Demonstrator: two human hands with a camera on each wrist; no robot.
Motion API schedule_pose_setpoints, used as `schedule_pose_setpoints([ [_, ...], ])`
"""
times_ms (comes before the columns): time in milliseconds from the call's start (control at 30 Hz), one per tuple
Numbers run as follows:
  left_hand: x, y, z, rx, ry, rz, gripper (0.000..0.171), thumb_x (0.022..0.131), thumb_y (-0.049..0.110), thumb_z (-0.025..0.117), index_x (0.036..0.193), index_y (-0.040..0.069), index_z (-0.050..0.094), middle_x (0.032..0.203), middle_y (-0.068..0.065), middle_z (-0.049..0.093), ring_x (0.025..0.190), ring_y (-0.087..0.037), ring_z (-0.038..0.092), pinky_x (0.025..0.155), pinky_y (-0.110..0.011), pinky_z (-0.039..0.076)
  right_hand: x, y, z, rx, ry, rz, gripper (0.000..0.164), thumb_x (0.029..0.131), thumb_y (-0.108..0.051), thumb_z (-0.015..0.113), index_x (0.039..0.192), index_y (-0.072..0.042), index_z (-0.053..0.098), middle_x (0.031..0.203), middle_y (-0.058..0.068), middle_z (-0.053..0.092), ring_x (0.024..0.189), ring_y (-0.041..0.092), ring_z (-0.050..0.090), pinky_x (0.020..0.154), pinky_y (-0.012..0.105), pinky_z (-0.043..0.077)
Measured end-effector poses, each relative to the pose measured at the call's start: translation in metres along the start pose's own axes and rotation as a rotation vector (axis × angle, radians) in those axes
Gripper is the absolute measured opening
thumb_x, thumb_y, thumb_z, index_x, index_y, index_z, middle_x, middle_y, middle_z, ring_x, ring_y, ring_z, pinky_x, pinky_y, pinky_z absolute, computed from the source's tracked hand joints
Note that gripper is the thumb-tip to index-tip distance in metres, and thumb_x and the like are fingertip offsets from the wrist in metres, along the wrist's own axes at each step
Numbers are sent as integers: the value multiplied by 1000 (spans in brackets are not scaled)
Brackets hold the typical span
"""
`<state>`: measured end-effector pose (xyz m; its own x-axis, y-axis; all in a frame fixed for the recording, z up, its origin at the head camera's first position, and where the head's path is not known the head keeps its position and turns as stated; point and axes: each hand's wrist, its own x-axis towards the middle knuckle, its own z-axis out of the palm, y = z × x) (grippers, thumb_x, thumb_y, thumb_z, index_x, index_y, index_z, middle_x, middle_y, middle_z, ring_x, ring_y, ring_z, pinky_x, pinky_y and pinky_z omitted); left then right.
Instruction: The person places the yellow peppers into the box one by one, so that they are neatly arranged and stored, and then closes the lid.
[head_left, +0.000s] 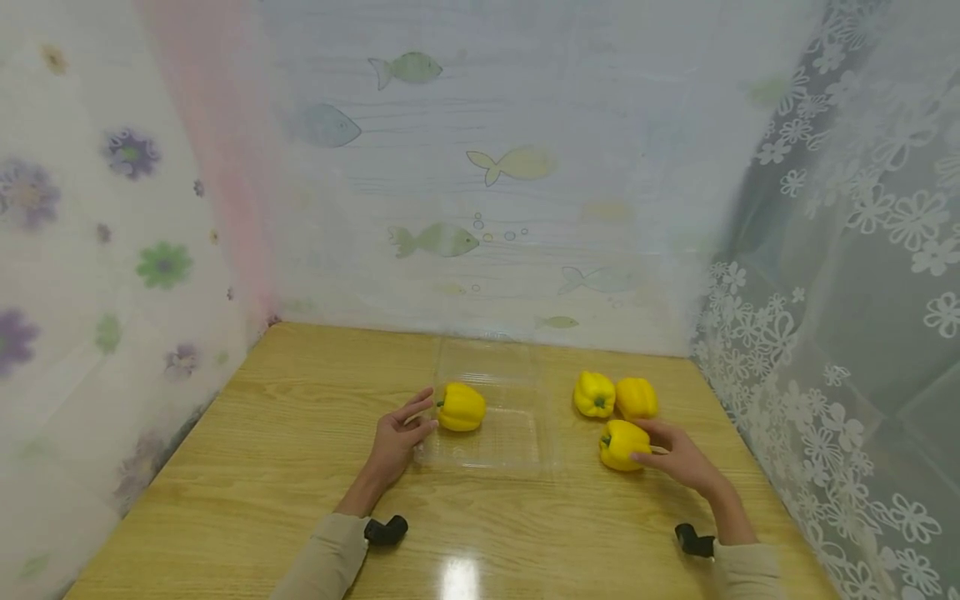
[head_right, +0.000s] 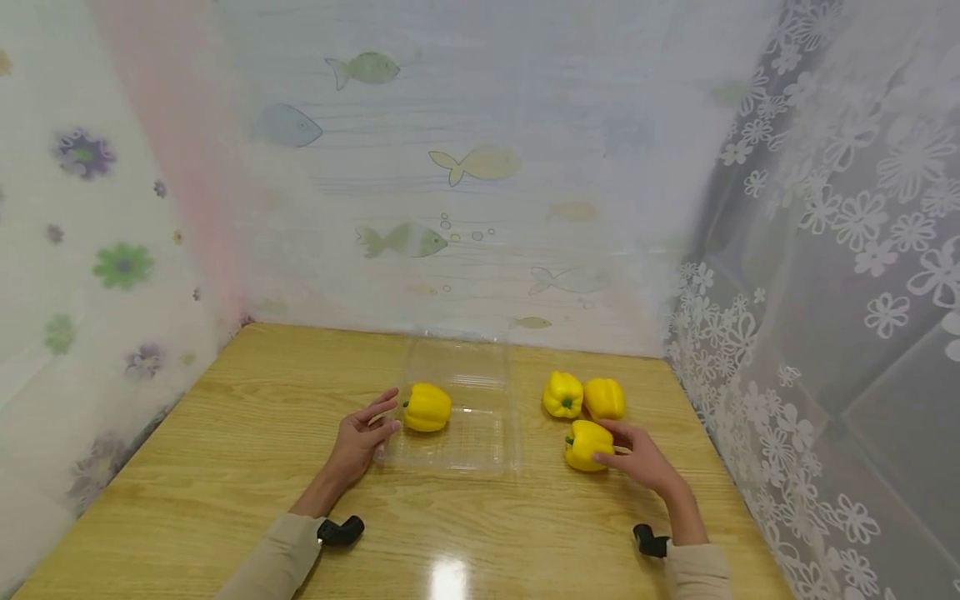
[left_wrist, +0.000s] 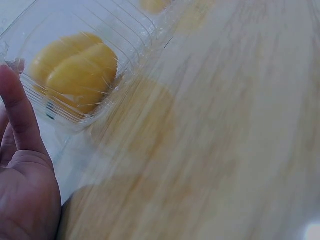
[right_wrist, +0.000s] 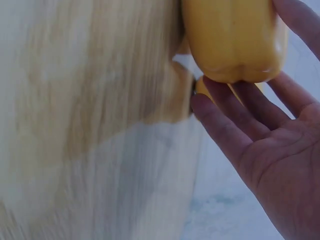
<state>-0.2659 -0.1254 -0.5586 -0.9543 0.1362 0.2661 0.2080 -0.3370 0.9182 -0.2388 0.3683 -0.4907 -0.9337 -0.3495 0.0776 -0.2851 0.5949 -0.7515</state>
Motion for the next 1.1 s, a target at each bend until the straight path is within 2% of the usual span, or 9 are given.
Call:
schedule_pose_setpoints([
  [67, 0, 1, 0, 2, 3, -10, 49, 94, -6, 67, 139, -17, 51, 160, -22, 37, 71, -3, 54, 55, -14, 45, 2, -2, 4, 13, 7, -2, 61, 97, -18, 71, 147, 7, 47, 145, 31, 51, 126, 50, 54, 94, 29, 52],
  [133, 0, 1, 0, 5, 7, -13, 49, 94, -6, 67, 139, -17, 51, 160, -22, 38, 71, -3, 54, 55, -14, 45, 5, -4, 10, 26, 14, -1, 61, 98, -18, 70, 148, 7, 46, 146, 30, 50, 127, 50, 54, 94, 31, 52],
  [333, -1, 2, 0, 10, 17, -10, 50, 94, -4, 68, 139, -18, 50, 159, -21, 39, 70, -3, 53, 54, -14, 44, 17, -11, 29, 62, 25, -20, 60, 99, -19, 68, 150, 4, 45, 149, 29, 48, 129, 50, 51, 100, 53, 50],
  [467, -2, 2, 0, 2, 12, -21, 51, 94, -4, 68, 139, -18, 50, 159, -22, 39, 69, -3, 52, 54, -14, 44, 21, -11, 38, 74, -3, -26, 65, 99, -20, 69, 153, 4, 41, 153, 31, 42, 133, 53, 46, 103, 61, 45],
  [600, -2, 1, 1, -3, 6, -20, 51, 94, -4, 68, 139, -18, 50, 159, -22, 38, 70, -3, 52, 54, -15, 44, 25, -10, 42, 99, -43, -26, 73, 96, -19, 72, 156, 3, 36, 157, 29, 38, 138, 52, 41, 104, 56, 47],
  [733, -1, 1, 1, -5, 12, -6, 51, 94, -4, 69, 138, -19, 49, 159, -23, 39, 69, -3, 53, 53, -14, 44, 30, -10, 45, 158, -89, -60, 77, 94, -15, 75, 156, 3, 33, 159, 29, 33, 140, 53, 37, 103, 51, 50],
  [867, 0, 1, 1, -7, 12, -3, 52, 94, -4, 68, 139, -20, 48, 159, -22, 39, 68, -3, 52, 53, -14, 44, 36, -11, 50, 168, -110, -86, 76, 94, -15, 74, 157, 2, 33, 160, 30, 31, 139, 56, 36, 103, 56, 48],
  [1100, 0, 0, 1, -18, 5, -5, 53, 94, -5, 68, 140, -21, 46, 159, -23, 38, 67, -3, 52, 52, -15, 44, 42, -20, 55, 99, -77, -104, 73, 94, -17, 75, 154, 1, 39, 157, 25, 41, 138, 51, 41, 106, 63, 42],
])
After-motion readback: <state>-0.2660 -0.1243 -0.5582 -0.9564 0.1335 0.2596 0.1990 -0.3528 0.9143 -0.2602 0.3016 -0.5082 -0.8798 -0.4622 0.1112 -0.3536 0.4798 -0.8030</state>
